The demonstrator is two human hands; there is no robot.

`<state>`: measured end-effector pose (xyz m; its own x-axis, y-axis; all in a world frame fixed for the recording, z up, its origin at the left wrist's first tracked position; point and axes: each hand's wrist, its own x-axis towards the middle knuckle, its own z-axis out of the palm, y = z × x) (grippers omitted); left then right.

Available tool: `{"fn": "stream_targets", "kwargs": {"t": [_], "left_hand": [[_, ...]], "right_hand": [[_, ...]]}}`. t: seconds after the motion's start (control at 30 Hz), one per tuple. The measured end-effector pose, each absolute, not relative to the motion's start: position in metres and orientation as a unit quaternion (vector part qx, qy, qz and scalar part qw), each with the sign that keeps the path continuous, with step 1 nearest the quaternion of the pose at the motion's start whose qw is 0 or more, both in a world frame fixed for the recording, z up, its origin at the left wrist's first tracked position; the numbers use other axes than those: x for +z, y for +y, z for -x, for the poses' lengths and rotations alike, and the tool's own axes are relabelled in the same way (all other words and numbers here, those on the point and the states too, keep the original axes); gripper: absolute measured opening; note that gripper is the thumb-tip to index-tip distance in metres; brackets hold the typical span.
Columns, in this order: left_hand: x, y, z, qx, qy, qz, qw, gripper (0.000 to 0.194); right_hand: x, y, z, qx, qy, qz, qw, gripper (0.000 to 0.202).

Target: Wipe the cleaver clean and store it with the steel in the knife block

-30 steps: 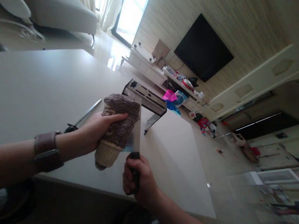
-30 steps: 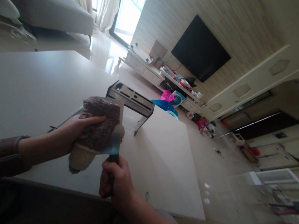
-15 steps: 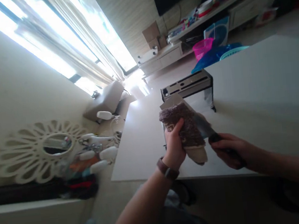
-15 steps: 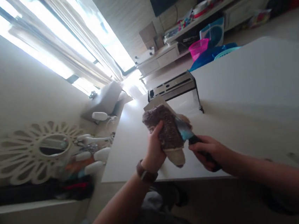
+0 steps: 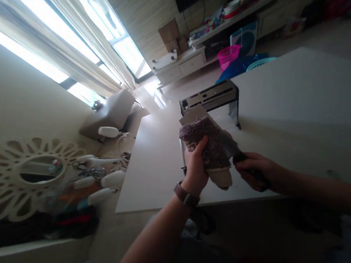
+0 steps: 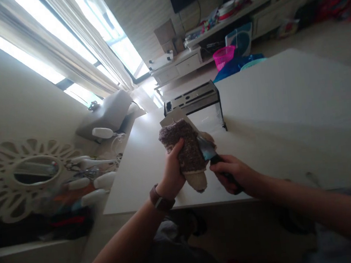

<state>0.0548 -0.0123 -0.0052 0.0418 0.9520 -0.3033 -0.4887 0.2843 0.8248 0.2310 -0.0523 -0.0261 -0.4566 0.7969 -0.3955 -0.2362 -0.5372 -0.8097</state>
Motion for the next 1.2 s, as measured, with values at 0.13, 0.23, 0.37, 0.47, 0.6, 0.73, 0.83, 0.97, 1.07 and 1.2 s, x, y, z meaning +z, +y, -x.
{"fn": "stream_targets", "kwargs": {"t": [0.13, 0.23, 0.37, 0.47, 0.6, 0.73, 0.83, 0.97, 1.07, 1.2], "left_hand": [[0.000, -0.015, -0.061, 0.593, 0.426, -0.235, 0.642, 0.057], [0.002, -0.018, -0.065, 0.593, 0.433, -0.216, 0.643, 0.051], [0.005, -0.017, -0.066, 0.599, 0.429, -0.220, 0.639, 0.049], [0.007, -0.017, -0.066, 0.600, 0.427, -0.226, 0.637, 0.049], [0.007, -0.017, -0.066, 0.605, 0.429, -0.217, 0.634, 0.050], [0.005, -0.018, -0.066, 0.604, 0.430, -0.203, 0.640, 0.051], [0.005, -0.019, -0.065, 0.601, 0.431, -0.204, 0.641, 0.052], [0.006, -0.016, -0.065, 0.603, 0.435, -0.203, 0.637, 0.051], [0.005, -0.015, -0.066, 0.597, 0.437, -0.199, 0.643, 0.052], [0.002, -0.017, -0.067, 0.588, 0.460, -0.175, 0.642, 0.060]], "right_hand": [[-0.028, -0.052, -0.230, 0.768, -0.370, 0.394, 0.343, 0.030], [-0.032, -0.053, -0.233, 0.763, -0.384, 0.390, 0.344, 0.030], [-0.036, -0.048, -0.232, 0.758, -0.389, 0.387, 0.352, 0.027], [-0.038, -0.046, -0.230, 0.753, -0.392, 0.383, 0.364, 0.025], [-0.040, -0.048, -0.231, 0.751, -0.395, 0.385, 0.363, 0.025], [-0.039, -0.051, -0.237, 0.753, -0.396, 0.396, 0.346, 0.026], [-0.036, -0.050, -0.242, 0.741, -0.414, 0.411, 0.331, 0.028], [-0.037, -0.045, -0.249, 0.728, -0.439, 0.422, 0.315, 0.031], [-0.043, -0.043, -0.254, 0.722, -0.441, 0.433, 0.312, 0.036], [-0.045, -0.046, -0.258, 0.719, -0.441, 0.447, 0.297, 0.040]]}}
